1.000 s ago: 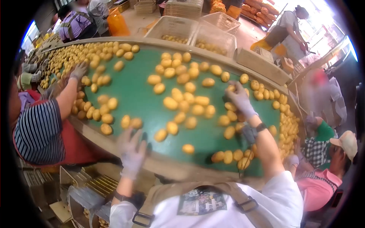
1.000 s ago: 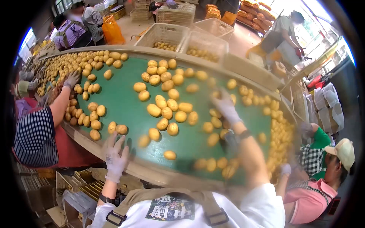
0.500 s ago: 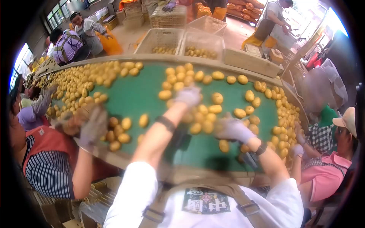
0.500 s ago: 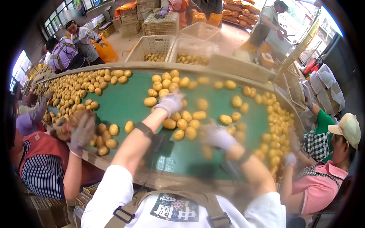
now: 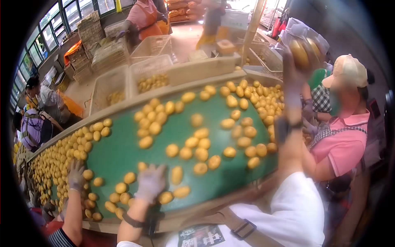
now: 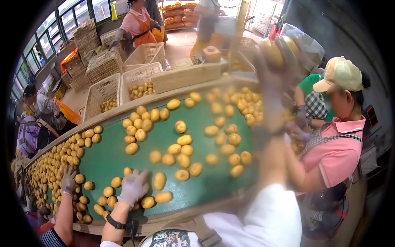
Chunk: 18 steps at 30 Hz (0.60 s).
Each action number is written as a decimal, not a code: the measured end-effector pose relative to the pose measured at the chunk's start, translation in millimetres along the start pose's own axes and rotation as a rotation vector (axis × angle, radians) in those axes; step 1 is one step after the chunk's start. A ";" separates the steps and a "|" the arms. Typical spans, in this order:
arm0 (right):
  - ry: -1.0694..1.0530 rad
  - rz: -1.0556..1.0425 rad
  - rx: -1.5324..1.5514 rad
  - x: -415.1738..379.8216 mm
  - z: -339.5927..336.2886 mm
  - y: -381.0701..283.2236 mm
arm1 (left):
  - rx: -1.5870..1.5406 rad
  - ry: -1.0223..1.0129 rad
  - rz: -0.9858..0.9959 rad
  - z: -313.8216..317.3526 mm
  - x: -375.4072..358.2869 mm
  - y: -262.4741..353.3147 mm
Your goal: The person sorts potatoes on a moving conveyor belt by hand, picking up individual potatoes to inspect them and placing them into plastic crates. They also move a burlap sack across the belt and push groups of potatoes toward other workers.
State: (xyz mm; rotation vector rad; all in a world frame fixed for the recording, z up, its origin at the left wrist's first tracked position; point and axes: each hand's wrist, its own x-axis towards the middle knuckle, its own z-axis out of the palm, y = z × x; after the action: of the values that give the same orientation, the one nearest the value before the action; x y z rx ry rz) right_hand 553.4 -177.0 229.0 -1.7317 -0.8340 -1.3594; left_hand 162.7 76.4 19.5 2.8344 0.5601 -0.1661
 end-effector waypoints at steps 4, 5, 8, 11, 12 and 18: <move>-0.353 0.151 -0.196 -10.6 63.5 135.7 | -0.052 0.083 -0.103 17.0 -42.3 -24.0; -0.525 0.082 -0.120 -39.6 73.1 174.8 | 0.018 0.104 -0.132 19.0 -56.4 -33.9; -1.044 0.004 0.008 -137.3 92.7 139.7 | 0.049 0.079 -0.257 16.8 -94.0 -51.4; -1.450 0.019 -0.062 -238.2 48.8 2.4 | 0.045 0.089 -0.398 13.1 -124.6 -72.5; -1.297 0.045 0.017 -278.8 43.9 -25.5 | 0.078 0.115 -0.432 10.3 -132.4 -77.9; -1.444 -0.197 0.418 -223.2 95.2 -114.7 | -0.081 0.402 -0.464 -16.5 -161.2 -58.6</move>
State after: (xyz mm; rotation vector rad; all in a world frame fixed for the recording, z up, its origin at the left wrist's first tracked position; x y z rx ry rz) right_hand 452.1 -45.6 17.9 -2.1333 -1.8735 0.2462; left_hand -7.3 75.4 48.2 2.6169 1.2723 0.3457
